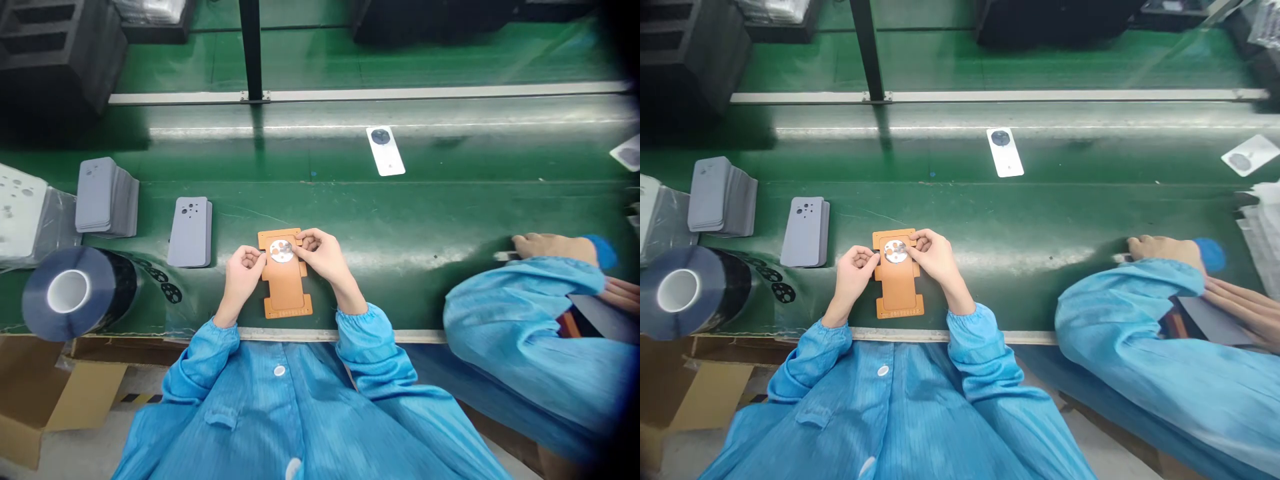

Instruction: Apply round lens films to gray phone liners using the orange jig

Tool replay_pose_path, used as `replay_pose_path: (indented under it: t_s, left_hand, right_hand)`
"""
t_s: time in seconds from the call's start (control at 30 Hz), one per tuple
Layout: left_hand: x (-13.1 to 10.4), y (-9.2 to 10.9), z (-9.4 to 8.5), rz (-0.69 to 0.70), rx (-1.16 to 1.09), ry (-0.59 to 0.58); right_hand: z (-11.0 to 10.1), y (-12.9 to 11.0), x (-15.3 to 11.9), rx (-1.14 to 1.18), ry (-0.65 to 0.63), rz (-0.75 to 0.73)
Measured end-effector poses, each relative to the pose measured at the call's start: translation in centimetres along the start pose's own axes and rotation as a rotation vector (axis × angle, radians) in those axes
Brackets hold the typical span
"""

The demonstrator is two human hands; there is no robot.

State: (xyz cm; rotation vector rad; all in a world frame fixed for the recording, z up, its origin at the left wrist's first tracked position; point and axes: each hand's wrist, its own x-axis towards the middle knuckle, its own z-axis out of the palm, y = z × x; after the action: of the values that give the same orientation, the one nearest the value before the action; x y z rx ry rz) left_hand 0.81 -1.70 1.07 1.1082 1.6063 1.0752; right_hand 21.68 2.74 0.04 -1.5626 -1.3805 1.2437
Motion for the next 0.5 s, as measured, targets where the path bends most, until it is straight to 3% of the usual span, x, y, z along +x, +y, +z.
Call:
replay_pose_path:
  t_s: [0.1, 0.23, 0.37, 0.5]
  left_hand:
    - [-1.0, 0.3, -1.1, 0.004, 0.003, 0.047]
    - [-2.4, 0.9, -4.4, -0.025, -0.062, 0.178]
    - [-2.4, 0.3, -8.2, -0.287, -0.286, 0.221]
    - [-1.8, -0.8, -9.4, -0.466, -0.511, 0.179]
  right_hand:
    - [-0.2, 0.0, -0.2, 0.006, -0.026, -0.015]
    - [-0.5, 0.2, -0.5, 0.028, -0.04, -0.033]
    - [-0.5, 1.2, 0.0, 0.029, -0.026, -0.033]
    - [-0.7, 1.5, 0.2, 0.006, -0.006, -0.042]
